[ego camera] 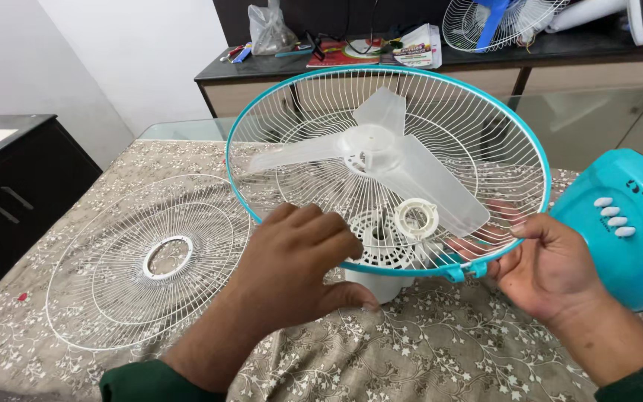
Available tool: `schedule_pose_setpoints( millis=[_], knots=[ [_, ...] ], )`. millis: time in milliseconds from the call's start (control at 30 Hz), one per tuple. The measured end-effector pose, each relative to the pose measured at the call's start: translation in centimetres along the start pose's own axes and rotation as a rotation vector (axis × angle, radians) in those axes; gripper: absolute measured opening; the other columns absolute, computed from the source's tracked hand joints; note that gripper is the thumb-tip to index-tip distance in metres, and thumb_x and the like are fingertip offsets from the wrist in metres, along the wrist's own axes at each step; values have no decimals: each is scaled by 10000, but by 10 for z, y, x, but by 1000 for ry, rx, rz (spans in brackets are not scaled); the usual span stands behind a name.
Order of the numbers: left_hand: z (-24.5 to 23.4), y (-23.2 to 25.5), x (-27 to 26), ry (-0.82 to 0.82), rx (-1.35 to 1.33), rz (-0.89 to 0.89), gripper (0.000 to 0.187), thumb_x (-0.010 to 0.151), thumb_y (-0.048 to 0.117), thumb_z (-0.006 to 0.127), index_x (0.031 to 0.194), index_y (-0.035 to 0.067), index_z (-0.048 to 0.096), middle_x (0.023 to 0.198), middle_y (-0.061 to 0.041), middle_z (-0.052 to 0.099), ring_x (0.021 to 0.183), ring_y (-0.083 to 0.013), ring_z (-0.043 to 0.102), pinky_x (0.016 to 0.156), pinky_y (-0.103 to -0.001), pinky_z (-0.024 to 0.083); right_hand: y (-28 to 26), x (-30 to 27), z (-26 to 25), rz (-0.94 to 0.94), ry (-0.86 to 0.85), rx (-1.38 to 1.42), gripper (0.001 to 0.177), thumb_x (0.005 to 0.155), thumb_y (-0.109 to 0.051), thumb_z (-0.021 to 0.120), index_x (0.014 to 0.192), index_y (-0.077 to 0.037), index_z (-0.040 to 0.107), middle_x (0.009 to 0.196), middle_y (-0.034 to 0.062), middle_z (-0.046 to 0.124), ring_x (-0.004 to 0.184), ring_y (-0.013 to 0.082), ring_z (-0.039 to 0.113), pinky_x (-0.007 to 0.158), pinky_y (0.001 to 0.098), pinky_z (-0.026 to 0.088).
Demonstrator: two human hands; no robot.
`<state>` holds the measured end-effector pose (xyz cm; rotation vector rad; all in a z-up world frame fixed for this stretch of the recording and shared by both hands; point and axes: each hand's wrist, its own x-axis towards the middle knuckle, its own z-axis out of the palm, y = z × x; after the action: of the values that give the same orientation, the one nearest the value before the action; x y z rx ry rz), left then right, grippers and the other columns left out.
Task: The person assembles a teal electric fan on a table. They attach the front grille to the motor housing, insert the fan blades, secure them with a black cap, and then attach the rear grille to complete the assembly.
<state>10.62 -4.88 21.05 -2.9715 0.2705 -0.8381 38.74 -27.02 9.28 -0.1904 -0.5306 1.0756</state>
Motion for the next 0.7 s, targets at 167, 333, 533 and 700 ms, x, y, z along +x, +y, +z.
schedule_pose_setpoints(
  millis=[167, 333, 533, 700],
  knots=[
    [-20, -38, 15, -171, 60, -445, 576, 854, 618, 691, 1194, 154, 673, 1328, -72, 636, 1263, -281, 562, 1091, -496, 400, 8, 6, 23, -63, 477, -490, 687, 783, -158, 535, 1446, 19, 497, 1422, 243, 598, 1232, 432, 603, 1009, 597, 473],
    [-28, -84, 29, -359, 154, -567, 975, 735, 544, 822, 1534, 171, 406, 1557, -176, 414, 1397, -433, 376, 1082, -609, 335, 20, 14, 52, -62, 465, -459, 713, 729, -141, 532, 1425, 10, 495, 1463, 286, 544, 1314, 466, 539, 1111, 669, 389],
    [-19, -107, 24, -582, 216, -722, 798, 881, 325, 733, 1582, 264, 355, 1433, -102, 587, 1355, -316, 545, 1140, -490, 440, 26, 19, 46, -28, 420, -437, 747, 715, -146, 538, 1447, -3, 506, 1402, 285, 557, 1296, 490, 544, 1109, 674, 376],
    [-30, -111, 15, -331, 263, -616, 678, 919, 321, 701, 1502, 116, 423, 1300, -203, 605, 1252, -363, 570, 1072, -509, 423, 28, 22, 38, -24, 394, -438, 725, 735, -150, 559, 1442, 4, 505, 1426, 287, 555, 1261, 487, 540, 1086, 677, 385]
  ],
)
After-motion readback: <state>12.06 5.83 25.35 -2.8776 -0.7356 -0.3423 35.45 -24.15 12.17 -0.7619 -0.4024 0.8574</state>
